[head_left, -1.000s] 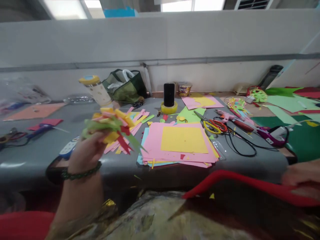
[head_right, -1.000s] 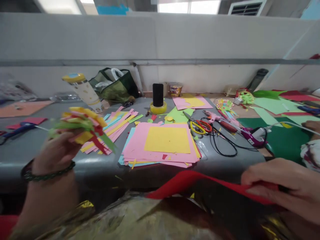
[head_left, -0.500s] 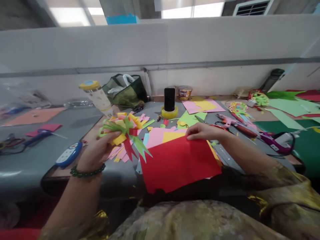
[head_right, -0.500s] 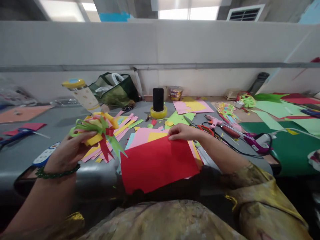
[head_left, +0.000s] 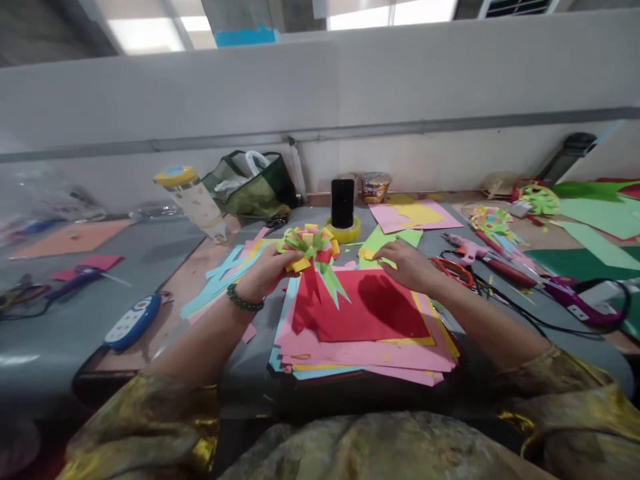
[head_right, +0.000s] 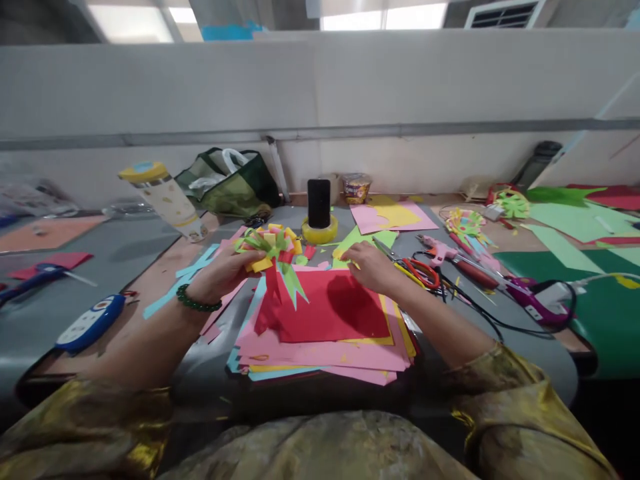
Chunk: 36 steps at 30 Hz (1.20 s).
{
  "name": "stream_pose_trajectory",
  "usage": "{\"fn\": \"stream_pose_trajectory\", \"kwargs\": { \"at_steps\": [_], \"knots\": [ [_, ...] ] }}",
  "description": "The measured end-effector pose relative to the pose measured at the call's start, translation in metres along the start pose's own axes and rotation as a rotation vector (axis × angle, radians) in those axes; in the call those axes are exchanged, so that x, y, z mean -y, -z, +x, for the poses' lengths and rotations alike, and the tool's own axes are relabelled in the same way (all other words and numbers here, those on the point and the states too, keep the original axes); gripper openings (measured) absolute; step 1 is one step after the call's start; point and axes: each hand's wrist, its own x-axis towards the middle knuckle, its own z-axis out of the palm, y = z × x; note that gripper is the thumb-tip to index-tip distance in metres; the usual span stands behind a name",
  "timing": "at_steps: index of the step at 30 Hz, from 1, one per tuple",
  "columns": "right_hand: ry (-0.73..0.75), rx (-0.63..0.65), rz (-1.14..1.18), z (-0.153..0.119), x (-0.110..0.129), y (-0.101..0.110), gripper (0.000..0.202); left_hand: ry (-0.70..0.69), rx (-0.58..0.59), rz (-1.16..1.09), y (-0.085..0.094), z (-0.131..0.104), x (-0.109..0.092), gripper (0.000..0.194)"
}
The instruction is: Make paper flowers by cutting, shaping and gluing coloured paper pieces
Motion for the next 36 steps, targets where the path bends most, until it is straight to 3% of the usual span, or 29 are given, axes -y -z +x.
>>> {"fn": "stream_pose_trajectory", "kwargs": {
  "at_steps": [7,11,15,18,21,24,26,29,33,36],
  "knots": [
    [0.247,0.283,0.065,-0.022,0.019,-0.003,0.041,0.064,-0.125,-0.131,0.002,0.021,0.002,0.016],
    [0.243,0.334,0.011,-0.028,0.023,-0.002,0.036,0.129,-0.02,-0.083,-0.007,0.022,0.023,0.018],
    [0.188,0.411,0.001,-0.031,0.024,0.017,0.029,0.135,0.095,-0.026,-0.018,0.021,0.046,0.022],
    [0.167,0.372,0.031,-0.03,0.027,0.032,0.028,0.134,0.155,0.01,-0.021,0.02,0.055,0.023],
    [0.143,0.316,0.067,-0.024,0.031,0.034,0.023,0.121,0.198,0.029,-0.024,0.018,0.059,0.022],
    [-0.001,0.125,0.149,-0.011,0.036,0.019,0.025,0.053,0.233,0.056,-0.025,0.015,0.061,0.028],
    [-0.093,0.004,0.299,0.0,0.037,0.002,0.047,-0.02,0.276,0.116,-0.025,0.015,0.062,0.035],
    [-0.135,-0.018,0.529,0.017,0.038,-0.025,0.07,-0.106,0.307,0.233,-0.024,0.015,0.067,0.041],
    [-0.124,-0.052,0.565,0.027,0.041,-0.045,0.055,-0.14,0.32,0.322,-0.02,0.018,0.07,0.059],
    [-0.078,-0.075,0.574,0.025,0.037,-0.041,0.041,-0.162,0.37,0.373,-0.012,0.018,0.066,0.066]
  ]
}}
